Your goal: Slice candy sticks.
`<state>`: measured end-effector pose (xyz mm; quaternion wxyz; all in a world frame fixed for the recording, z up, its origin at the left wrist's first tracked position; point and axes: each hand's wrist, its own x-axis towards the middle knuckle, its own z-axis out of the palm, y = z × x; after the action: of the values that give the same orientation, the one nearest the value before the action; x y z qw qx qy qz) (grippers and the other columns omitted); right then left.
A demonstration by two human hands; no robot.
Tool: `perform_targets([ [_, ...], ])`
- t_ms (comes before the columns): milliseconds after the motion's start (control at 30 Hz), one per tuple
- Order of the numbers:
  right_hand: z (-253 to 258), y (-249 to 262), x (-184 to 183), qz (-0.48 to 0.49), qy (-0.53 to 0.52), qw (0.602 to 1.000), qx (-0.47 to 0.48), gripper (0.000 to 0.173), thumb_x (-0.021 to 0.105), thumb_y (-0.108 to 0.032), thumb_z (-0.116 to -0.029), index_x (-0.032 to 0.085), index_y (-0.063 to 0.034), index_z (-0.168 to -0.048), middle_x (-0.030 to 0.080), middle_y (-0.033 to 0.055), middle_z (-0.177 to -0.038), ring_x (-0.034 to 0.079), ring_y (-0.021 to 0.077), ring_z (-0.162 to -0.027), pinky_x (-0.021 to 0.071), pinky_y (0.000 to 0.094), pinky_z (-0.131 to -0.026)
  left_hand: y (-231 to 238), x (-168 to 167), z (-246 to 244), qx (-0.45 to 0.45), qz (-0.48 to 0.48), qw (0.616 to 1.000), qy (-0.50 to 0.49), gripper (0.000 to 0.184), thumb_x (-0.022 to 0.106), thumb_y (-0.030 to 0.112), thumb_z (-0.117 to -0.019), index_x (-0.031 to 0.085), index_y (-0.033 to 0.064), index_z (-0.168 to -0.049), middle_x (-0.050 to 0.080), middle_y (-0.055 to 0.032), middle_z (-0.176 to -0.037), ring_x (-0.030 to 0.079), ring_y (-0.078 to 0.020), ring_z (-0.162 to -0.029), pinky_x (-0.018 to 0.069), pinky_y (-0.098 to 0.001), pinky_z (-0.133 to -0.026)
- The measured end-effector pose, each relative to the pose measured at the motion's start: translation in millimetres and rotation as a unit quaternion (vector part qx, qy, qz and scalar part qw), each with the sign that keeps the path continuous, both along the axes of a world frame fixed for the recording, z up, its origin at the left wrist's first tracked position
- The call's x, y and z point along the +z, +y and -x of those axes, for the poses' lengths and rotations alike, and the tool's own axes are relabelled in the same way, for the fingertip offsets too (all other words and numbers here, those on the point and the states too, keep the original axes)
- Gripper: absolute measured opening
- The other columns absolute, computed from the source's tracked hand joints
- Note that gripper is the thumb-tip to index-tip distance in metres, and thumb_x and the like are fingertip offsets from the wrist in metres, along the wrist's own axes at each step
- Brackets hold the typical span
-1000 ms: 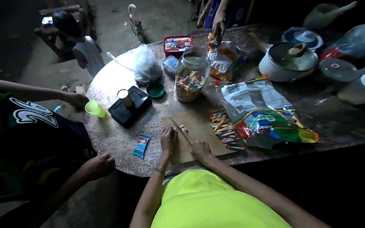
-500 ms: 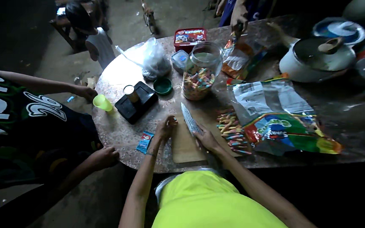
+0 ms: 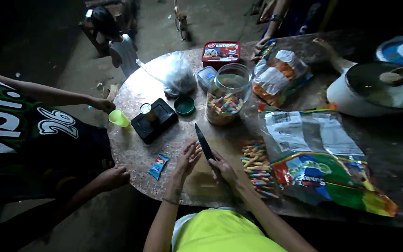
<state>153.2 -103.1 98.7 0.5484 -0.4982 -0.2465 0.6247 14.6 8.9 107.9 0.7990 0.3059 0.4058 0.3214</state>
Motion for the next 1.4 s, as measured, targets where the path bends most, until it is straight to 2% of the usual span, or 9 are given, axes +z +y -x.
perform_targets([
  [133,-8,-2,5,0.014,-0.010,1.000,0.024,0.060,0.045,-0.011,-0.1068,0.023,-0.0114,-0.163,0.062,0.0034,-0.086,0.050,0.0059,-0.045,0.0483,0.0226,-0.041,-2,2,-4,0.042,0.002,0.999,0.031,0.022,0.056,0.000,-0.1027,0.058,-0.0057,-0.124,0.072,-0.0079,-0.105,0.070,-0.0087,-0.087,0.0584,-0.0241,-0.081],
  [267,-16,0,11,0.004,-0.150,0.988,0.036,0.058,0.052,-0.010,-0.1061,0.031,-0.0054,-0.160,0.067,0.0097,-0.092,0.054,0.0085,-0.049,0.0512,0.0258,-0.046,0,9,-4,0.058,-0.037,0.994,0.086,0.023,0.062,-0.004,-0.0983,0.062,-0.0101,-0.121,0.073,-0.0131,-0.104,0.072,-0.0140,-0.088,0.0601,-0.0286,-0.082],
  [400,-17,-4,18,-0.017,-0.470,0.881,0.048,0.052,0.052,-0.024,-0.1063,0.045,-0.0147,-0.157,0.075,0.0186,-0.101,0.070,0.0298,-0.074,0.0571,0.0499,-0.073,-1,14,-6,0.048,-0.112,0.986,0.112,0.024,0.064,-0.007,-0.0955,0.064,-0.0123,-0.119,0.074,-0.0158,-0.102,0.074,-0.0176,-0.088,0.0617,-0.0321,-0.083],
  [567,-19,-12,33,-0.063,-0.634,0.763,-0.105,0.046,0.052,-0.024,-0.1046,0.057,-0.0075,-0.147,0.071,0.0171,-0.070,0.066,0.0366,-0.056,0.0536,0.0546,-0.055,-1,15,14,0.102,-0.179,0.964,0.167,0.019,0.064,-0.006,-0.0959,0.066,-0.0115,-0.114,0.075,-0.0110,-0.095,0.072,-0.0114,-0.080,0.0607,-0.0275,-0.078],
  [767,-72,-37,45,-0.230,-0.592,0.765,-0.108,0.046,0.059,-0.022,-0.1008,0.060,-0.0069,-0.144,0.074,0.0144,-0.079,0.066,0.0226,-0.059,0.0559,0.0412,-0.056,-7,-40,34,-0.077,-0.310,0.895,0.310,0.027,0.067,0.012,-0.0979,0.067,-0.0056,-0.118,0.073,-0.0133,-0.106,0.073,-0.0154,-0.090,0.0613,-0.0332,-0.085],
  [967,-114,-77,68,-0.118,-0.561,0.790,-0.218,0.051,0.057,-0.023,-0.1035,0.052,0.0032,-0.147,0.073,0.0123,-0.084,0.064,0.0102,-0.059,0.0575,0.0301,-0.059,-15,-63,25,-0.067,-0.441,0.803,0.395,0.021,0.070,0.013,-0.0946,0.076,-0.0012,-0.110,0.068,-0.0250,-0.112,0.068,-0.0312,-0.098,0.0556,-0.0422,-0.089],
  [1167,-132,-122,75,-0.039,-0.578,0.758,-0.301,0.055,0.056,-0.021,-0.1041,0.044,0.0032,-0.152,0.071,0.0143,-0.083,0.057,0.0073,-0.052,0.0528,0.0271,-0.052,-8,-84,36,-0.042,-0.498,0.800,0.331,0.027,0.068,0.010,-0.0953,0.070,-0.0057,-0.117,0.071,-0.0179,-0.100,0.068,-0.0192,-0.089,0.0565,-0.0331,-0.084],
  [1300,-111,-134,81,-0.005,-0.530,0.770,-0.355,0.060,0.056,-0.015,-0.1035,0.035,0.0089,-0.154,0.069,0.0111,-0.087,0.054,-0.0004,-0.052,0.0511,0.0191,-0.050,-12,-75,16,0.069,-0.522,0.797,0.297,0.021,0.065,0.007,-0.0965,0.067,-0.0133,-0.102,0.067,-0.0174,-0.089,0.063,-0.0105,-0.077,0.0537,-0.0215,-0.073],
  [1400,-98,-136,81,-0.005,-0.504,0.776,-0.379,0.061,0.056,-0.012,-0.1031,0.032,0.0103,-0.154,0.067,0.0071,-0.080,0.055,-0.0010,-0.051,0.0516,0.0178,-0.049,-16,-52,-39,-0.076,-0.585,0.782,0.201,0.021,0.064,0.009,-0.0971,0.070,-0.0103,-0.103,0.071,-0.0194,-0.095,0.069,-0.0173,-0.081,0.0588,-0.0292,-0.077],
])
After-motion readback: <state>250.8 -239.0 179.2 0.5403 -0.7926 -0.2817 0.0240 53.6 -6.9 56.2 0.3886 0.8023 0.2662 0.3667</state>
